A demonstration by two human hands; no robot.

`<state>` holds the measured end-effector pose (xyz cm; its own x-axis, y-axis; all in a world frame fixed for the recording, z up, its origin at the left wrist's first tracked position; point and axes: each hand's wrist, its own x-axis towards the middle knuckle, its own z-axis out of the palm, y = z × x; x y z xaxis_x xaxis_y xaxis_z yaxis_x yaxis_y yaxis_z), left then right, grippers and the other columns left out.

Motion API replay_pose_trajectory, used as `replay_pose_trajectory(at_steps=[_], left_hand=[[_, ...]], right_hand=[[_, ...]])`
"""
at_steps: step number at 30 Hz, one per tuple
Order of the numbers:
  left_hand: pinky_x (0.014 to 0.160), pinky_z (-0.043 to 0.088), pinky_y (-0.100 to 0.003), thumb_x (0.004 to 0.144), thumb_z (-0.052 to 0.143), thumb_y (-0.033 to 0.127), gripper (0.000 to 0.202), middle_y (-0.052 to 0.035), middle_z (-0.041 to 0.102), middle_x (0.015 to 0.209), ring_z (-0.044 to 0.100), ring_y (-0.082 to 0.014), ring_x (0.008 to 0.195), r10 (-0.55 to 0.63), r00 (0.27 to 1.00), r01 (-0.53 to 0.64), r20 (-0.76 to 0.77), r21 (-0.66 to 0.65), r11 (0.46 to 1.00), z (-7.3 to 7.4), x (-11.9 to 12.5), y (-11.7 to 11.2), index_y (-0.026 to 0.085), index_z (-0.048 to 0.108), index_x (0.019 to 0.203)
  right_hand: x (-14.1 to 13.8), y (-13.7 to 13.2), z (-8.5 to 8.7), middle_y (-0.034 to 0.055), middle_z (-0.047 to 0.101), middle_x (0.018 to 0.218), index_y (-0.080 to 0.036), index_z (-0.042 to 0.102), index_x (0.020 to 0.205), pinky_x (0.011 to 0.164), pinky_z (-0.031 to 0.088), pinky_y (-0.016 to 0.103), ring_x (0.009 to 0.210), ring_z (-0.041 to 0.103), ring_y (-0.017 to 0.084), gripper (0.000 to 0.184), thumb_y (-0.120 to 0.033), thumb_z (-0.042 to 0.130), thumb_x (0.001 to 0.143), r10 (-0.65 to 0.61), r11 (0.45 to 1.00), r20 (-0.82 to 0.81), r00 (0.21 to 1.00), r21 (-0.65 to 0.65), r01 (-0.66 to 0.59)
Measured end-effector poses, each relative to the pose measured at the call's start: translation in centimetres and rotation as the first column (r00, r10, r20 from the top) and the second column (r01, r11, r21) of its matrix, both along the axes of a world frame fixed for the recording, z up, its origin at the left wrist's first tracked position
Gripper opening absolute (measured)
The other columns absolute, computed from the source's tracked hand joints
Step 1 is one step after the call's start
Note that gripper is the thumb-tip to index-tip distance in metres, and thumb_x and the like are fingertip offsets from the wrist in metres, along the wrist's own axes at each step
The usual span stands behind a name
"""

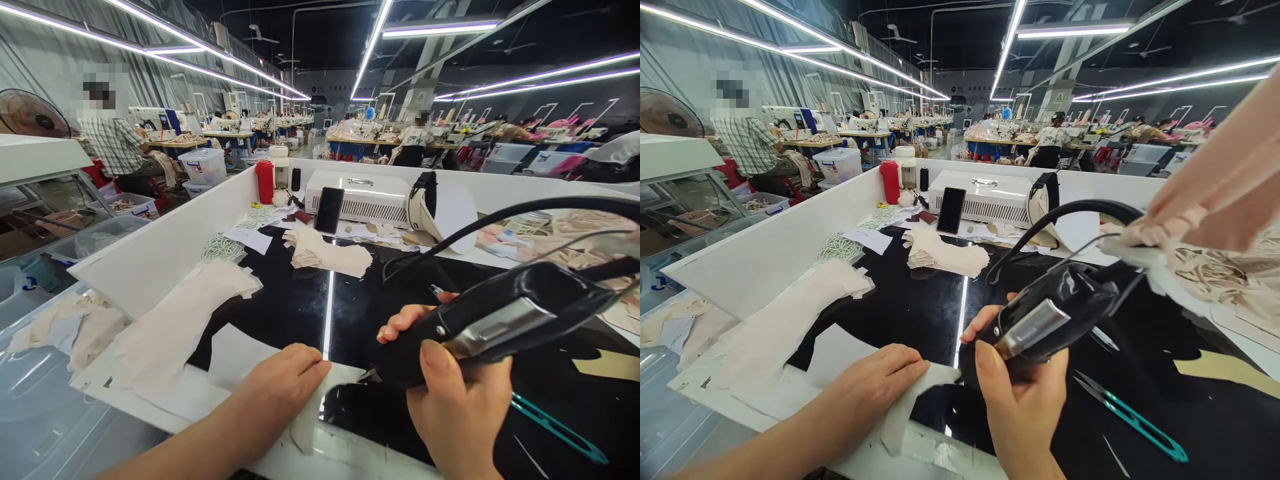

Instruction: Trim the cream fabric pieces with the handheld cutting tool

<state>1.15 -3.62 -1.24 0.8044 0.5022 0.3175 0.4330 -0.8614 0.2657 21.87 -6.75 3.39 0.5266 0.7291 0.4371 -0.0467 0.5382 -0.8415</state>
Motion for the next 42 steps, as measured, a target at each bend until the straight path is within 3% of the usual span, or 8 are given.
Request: replay_pose_trajectory(at_steps=[7,16,21,24,27,29,35,42], left_hand=[[0.081,0.067,-0.036,0.09,0.054,-0.007,0.035,-0.0096,0.07,0.117,0.07,-0.0241,0.1,0.027,0.997,-0.028,-0.071,-0.017,0.999,0.4,0.1,0.0,0.015,0.061,0.117],[0.064,0.06,-0.028,0.089,0.056,-0.006,0.036,-0.007,0.072,0.112,0.073,-0.0223,0.091,0.069,0.988,-0.053,-0.14,0.121,0.991,0.5,0.1,-0.4,0.016,0.06,0.116],[0.052,0.05,-0.025,0.091,0.063,-0.002,0.026,-0.0011,0.069,0.091,0.069,-0.0189,0.073,0.121,0.973,-0.085,-0.194,0.184,0.979,0.1,0.7,-1.1,0.018,0.06,0.107],[0.062,0.058,-0.03,0.098,0.074,0.022,0.022,-0.0041,0.071,0.092,0.071,-0.0224,0.077,0.14,0.974,-0.082,-0.177,0.3,0.95,-0.6,1.3,-2.0,0.016,0.061,0.114],[0.085,0.064,-0.043,0.094,0.081,0.051,0.054,-0.0132,0.075,0.112,0.074,-0.0298,0.102,0.159,0.977,-0.095,-0.142,0.377,0.921,-1.4,1.6,-2.8,0.015,0.059,0.127],[0.092,0.063,-0.047,0.089,0.083,0.06,0.066,-0.0159,0.075,0.119,0.073,-0.0321,0.111,0.167,0.976,-0.101,-0.139,0.391,0.915,-1.7,1.6,-3.2,0.016,0.058,0.131],[0.097,0.062,-0.048,0.082,0.087,0.066,0.077,-0.0181,0.076,0.12,0.073,-0.0333,0.114,0.159,0.981,-0.1,-0.111,0.411,0.906,-2.2,1.3,-3.5,0.016,0.059,0.133],[0.101,0.06,-0.049,0.083,0.084,0.067,0.078,-0.0195,0.074,0.126,0.072,-0.0346,0.118,0.15,0.984,-0.101,-0.094,0.398,0.912,-2.8,1.1,-3.5,0.014,0.059,0.135]], right_hand=[[-0.5,-1.1,0.0,-0.0005,0.071,0.083,-0.03,0.059,0.119,0.068,0.059,0.039,0.072,0.068,0.02,0.038,-0.033,0.081,0.088,-0.023,1.0,0.016,1.0,0.015,0.023],[-0.8,-1.9,-0.2,-0.0002,0.073,0.083,-0.029,0.06,0.12,0.067,0.061,0.035,0.072,0.07,0.019,0.04,-0.034,0.084,0.088,-0.005,1.0,-0.004,1.0,0.026,0.005],[-1.0,-2.0,-0.2,0.0005,0.073,0.084,-0.028,0.06,0.121,0.064,0.062,0.033,0.073,0.07,0.019,0.039,-0.033,0.083,0.09,0.008,0.999,-0.003,1.0,0.045,-0.008],[-1.2,-2.1,-0.2,0.0004,0.073,0.083,-0.028,0.06,0.122,0.061,0.062,0.032,0.072,0.07,0.019,0.04,-0.033,0.083,0.09,0.026,0.999,-0.011,1.0,0.047,-0.026],[-1.3,-2.3,-0.3,0.0,0.073,0.084,-0.028,0.059,0.123,0.067,0.063,0.034,0.074,0.07,0.019,0.04,-0.03,0.082,0.09,0.037,0.998,-0.019,0.999,0.044,-0.036],[-1.3,-2.5,-0.5,0.0001,0.073,0.085,-0.028,0.059,0.124,0.069,0.064,0.033,0.075,0.071,0.018,0.04,-0.029,0.081,0.091,0.043,0.998,-0.018,0.999,0.044,-0.042],[-1.2,-2.3,-0.4,-0.0001,0.073,0.085,-0.029,0.059,0.123,0.065,0.063,0.034,0.074,0.071,0.019,0.042,-0.032,0.082,0.089,0.065,0.998,-0.029,0.997,0.009,-0.065],[-1.7,0.1,0.5,-0.0025,0.072,0.083,-0.029,0.059,0.119,0.066,0.06,0.034,0.07,0.067,0.017,0.043,-0.038,0.085,0.086,0.031,0.999,-0.082,0.996,0.04,-0.028]])
